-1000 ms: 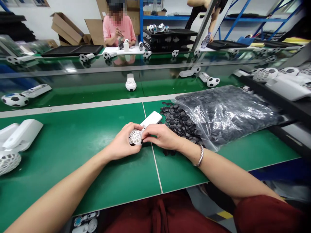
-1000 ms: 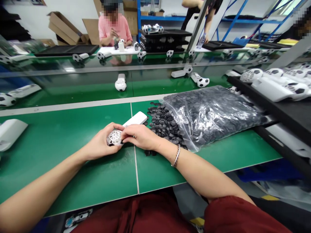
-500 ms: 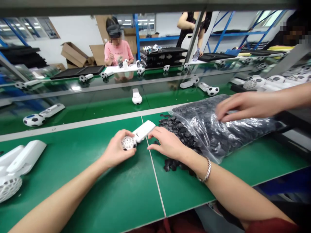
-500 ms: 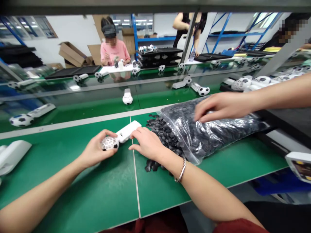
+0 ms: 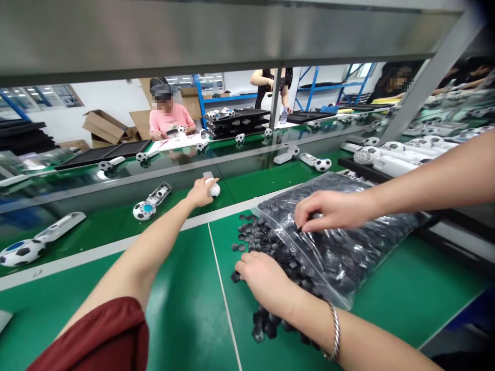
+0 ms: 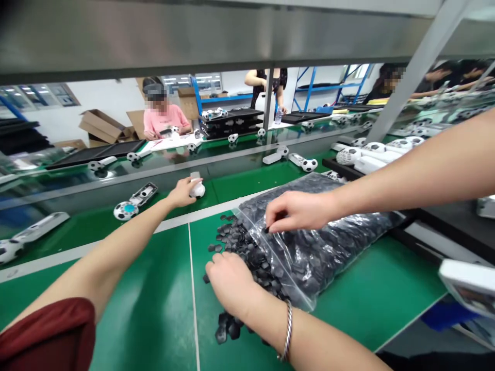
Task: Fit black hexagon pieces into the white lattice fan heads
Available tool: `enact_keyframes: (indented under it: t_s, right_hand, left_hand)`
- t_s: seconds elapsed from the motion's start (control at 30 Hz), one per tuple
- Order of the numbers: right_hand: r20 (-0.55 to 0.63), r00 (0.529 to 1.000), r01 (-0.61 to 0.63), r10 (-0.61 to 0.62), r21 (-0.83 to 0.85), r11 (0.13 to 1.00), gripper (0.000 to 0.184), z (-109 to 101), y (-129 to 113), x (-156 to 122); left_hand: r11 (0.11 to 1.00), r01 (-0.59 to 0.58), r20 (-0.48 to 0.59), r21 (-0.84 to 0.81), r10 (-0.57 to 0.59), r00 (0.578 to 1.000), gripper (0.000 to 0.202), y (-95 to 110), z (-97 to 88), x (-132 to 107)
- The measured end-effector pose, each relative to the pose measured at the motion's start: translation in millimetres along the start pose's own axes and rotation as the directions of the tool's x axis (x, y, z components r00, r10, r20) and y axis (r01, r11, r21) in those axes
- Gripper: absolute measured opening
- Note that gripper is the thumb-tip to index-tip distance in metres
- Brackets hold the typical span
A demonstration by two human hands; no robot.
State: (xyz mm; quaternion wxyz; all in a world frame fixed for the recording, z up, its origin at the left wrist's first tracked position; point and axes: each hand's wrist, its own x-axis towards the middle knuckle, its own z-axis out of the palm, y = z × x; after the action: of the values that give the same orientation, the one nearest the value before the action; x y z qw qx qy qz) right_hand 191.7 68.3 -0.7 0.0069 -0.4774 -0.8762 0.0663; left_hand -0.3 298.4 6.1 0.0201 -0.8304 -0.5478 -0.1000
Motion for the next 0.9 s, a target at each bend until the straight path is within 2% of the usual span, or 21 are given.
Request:
enact_keyframes:
  t_s: [0.07,0.13,0.23,0.33,0.47,0.57,0.63,0.7,0.8,0.9]
  right_hand:
    - [0.002,1.000,0.007,-0.007,-0.003,1.000,0.013,-1,2,-1]
    - [-0.019,1.000,0.010,-0.010,-0.011,1.000,0.013,-2,4,-2]
    - [-0.098,0.995,0.024,-0.024,-0.010,1.000,0.015,-1,7,-4]
    - [-0.147,0.988,0.059,-0.046,0.088,0.994,0.014,2,9,-3]
    - [-0.181,0.982,0.108,-0.050,0.330,0.938,0.013,8,7,0]
    - [-0.212,0.973,0.164,-0.088,0.373,0.913,0.017,9,3,1]
    - [-0.250,0.961,0.204,-0.120,0.341,0.918,0.017,7,1,0]
    - [-0.303,0.942,0.243,-0.144,0.323,0.914,0.016,5,-1,-1]
    - [-0.324,0.936,0.265,-0.136,0.394,0.880,0.014,4,-1,-1]
    - [-0.266,0.963,0.196,-0.048,0.563,0.803,0.014,8,1,3]
  left_hand:
    - [1.000,-0.022,0.037,0.000,0.022,0.999,0.065,18,7.0,16]
    - [1.000,-0.025,0.046,-0.005,0.025,0.999,0.056,31,4.7,20]
    - [0.999,-0.029,0.028,-0.030,0.030,0.999,0.053,43,-18.7,-2]
    - [0.995,-0.067,0.031,-0.075,0.069,0.997,0.050,56,-59.0,-56]
    - [0.985,-0.094,0.143,-0.144,0.115,0.983,0.045,78,-112.3,-160]
    - [0.987,-0.065,0.246,-0.150,0.101,0.964,0.044,97,-131.4,-235]
    - [0.990,-0.022,0.271,-0.137,0.059,0.961,0.049,107,-128.6,-271]
    - [0.989,-0.011,0.289,-0.147,0.053,0.956,0.059,112,-115.3,-291]
    - [0.969,-0.095,0.347,-0.229,0.173,0.922,0.081,101,-89.5,-298]
    - [0.942,-0.191,0.379,-0.277,0.290,0.879,0.097,80,-71.6,-292]
